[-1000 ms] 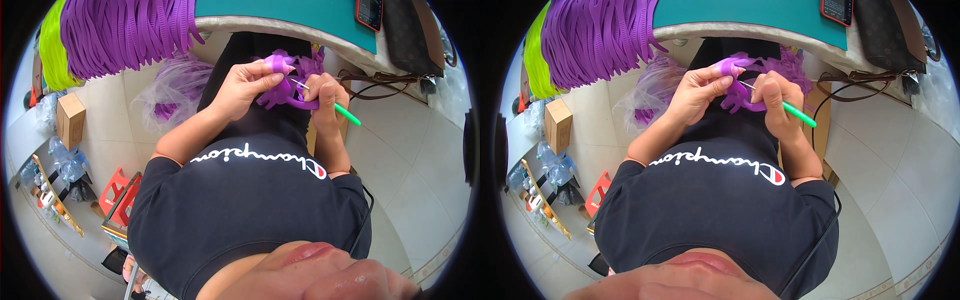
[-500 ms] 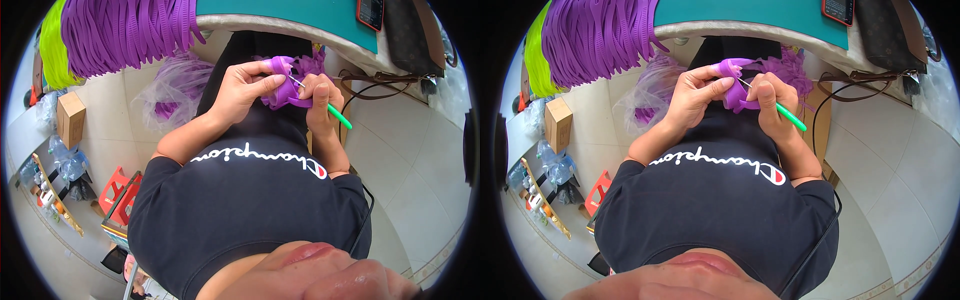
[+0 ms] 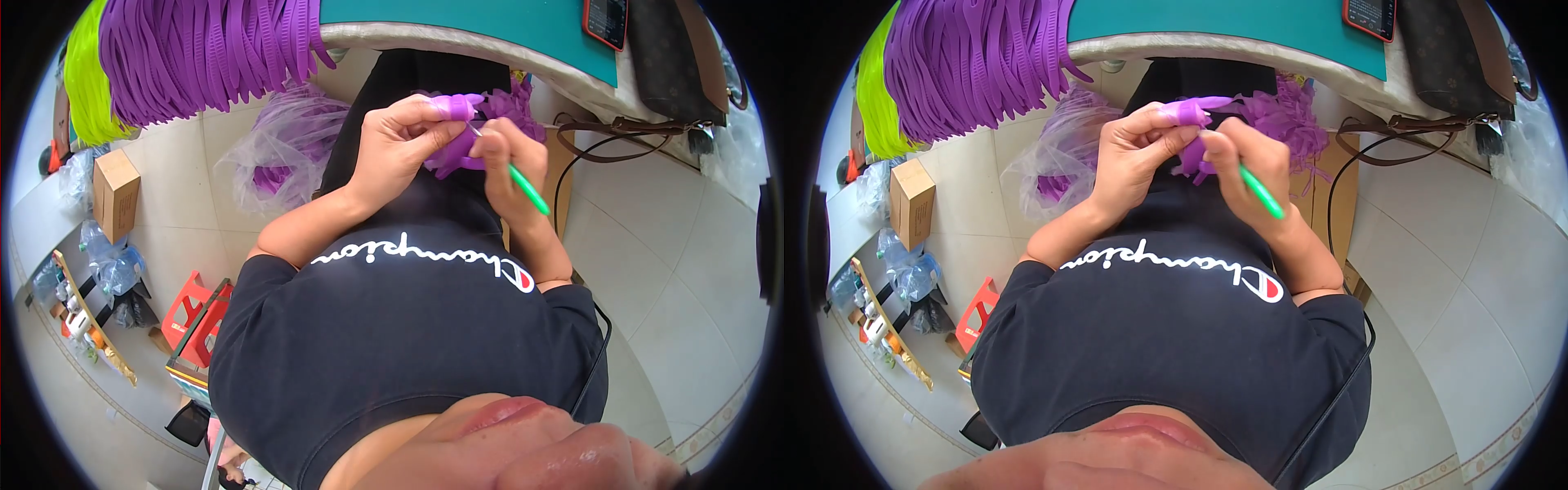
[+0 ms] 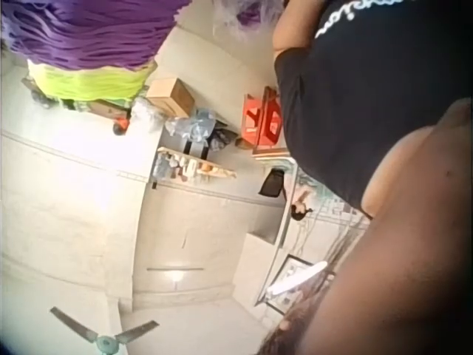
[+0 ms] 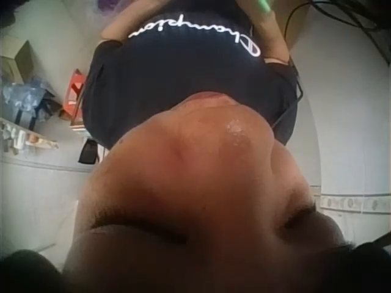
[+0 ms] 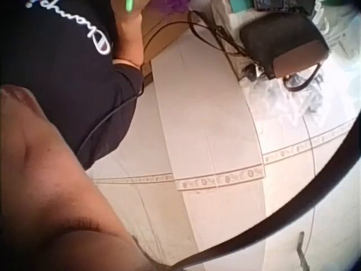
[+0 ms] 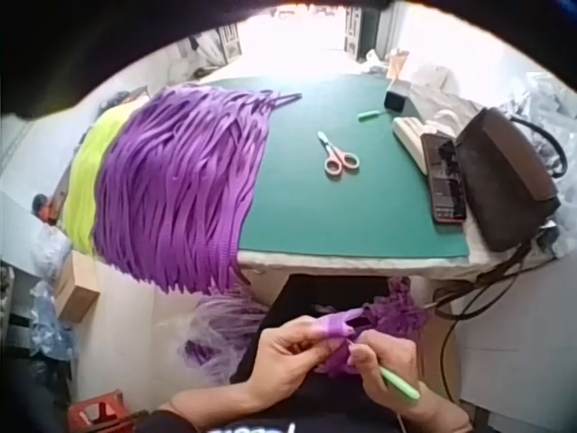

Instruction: Arranging and inspecting purple elastic fabric strips using a small hook tool on a factory workbench.

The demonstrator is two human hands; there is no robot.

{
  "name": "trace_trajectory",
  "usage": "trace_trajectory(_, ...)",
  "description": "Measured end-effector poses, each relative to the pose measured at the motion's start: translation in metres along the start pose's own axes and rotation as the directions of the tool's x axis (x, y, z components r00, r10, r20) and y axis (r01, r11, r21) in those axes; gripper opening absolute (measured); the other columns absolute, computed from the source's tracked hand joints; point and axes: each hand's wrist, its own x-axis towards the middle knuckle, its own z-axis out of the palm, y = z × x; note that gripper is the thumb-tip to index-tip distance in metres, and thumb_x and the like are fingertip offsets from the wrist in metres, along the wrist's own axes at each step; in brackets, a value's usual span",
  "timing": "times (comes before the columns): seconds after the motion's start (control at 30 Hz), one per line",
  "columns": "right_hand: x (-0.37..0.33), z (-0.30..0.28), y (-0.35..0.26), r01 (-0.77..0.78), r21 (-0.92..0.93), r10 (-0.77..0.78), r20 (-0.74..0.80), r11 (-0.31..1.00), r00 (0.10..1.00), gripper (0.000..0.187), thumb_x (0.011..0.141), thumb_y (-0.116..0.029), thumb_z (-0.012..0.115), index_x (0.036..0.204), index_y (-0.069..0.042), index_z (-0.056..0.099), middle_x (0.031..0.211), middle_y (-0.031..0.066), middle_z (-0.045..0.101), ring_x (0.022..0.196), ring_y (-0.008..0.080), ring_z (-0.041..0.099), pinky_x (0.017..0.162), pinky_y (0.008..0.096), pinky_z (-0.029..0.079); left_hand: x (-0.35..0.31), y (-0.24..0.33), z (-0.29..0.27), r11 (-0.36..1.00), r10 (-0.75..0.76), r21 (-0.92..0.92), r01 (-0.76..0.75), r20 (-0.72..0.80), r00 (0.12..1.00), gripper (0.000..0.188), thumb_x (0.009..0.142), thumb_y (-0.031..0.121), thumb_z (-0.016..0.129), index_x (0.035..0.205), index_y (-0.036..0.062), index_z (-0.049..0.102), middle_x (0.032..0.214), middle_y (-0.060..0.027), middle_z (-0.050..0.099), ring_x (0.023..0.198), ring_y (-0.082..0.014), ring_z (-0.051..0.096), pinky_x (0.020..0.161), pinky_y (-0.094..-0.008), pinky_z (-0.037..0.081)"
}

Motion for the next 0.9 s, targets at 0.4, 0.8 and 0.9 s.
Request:
trace_trajectory(0.4, 0.014, -0.013, -0.007, -0.241, 0.114, 0.237, 0.044, 0.964, 0.971, 0.019, 0.097, -0.018, 0.054, 0.094, 0.0, 0.059, 0.068, -0.0023, 0.051, 0.063, 0.0031, 0.043, 0.056, 0.018, 0.033, -0.001, 0.009, 0.004, 0.982, -0.151, -0.119, 0.145, -0.045, 0.987, 0.012, 0.086, 0.008, 0.068, 0.093, -0.0008, 0.063, 0.084, -0.0016, 0.063, 0.076, -0.0061, 0.058, 0.067, -0.0217, 0.048)
trace_trajectory(0.8, 0.019, -0.014, 0.003, 0.111, -0.334, -0.072, 0.127, 0.936, 0.989, 0.011, 0.091, -0.007, 0.06, 0.099, -0.001, 0.063, 0.068, 0.0045, 0.061, 0.061, 0.0064, 0.054, 0.056, 0.0231, 0.044, 0.0, 0.016, -0.011, 0.939, -0.29, -0.16, 0.304, 0.106, 0.951, 0.026, 0.085, 0.009, 0.069, 0.108, -0.0001, 0.062, 0.083, -0.0001, 0.062, 0.072, -0.0068, 0.058, 0.065, -0.0209, 0.047)
trace_trajectory(0.9, 0.026, -0.03, 0.011, 0.001, -0.564, -0.09, -0.129, 0.826, 0.988, 0.013, 0.093, -0.012, 0.057, 0.099, -0.003, 0.064, 0.069, 0.005, 0.06, 0.06, 0.0074, 0.054, 0.055, 0.0242, 0.044, -0.003, 0.021, -0.018, 0.842, -0.427, -0.231, 0.487, 0.265, 0.864, 0.04, 0.083, 0.009, 0.07, 0.119, -0.002, 0.058, 0.09, -0.0038, 0.066, 0.078, -0.0104, 0.063, 0.072, -0.0226, 0.049)
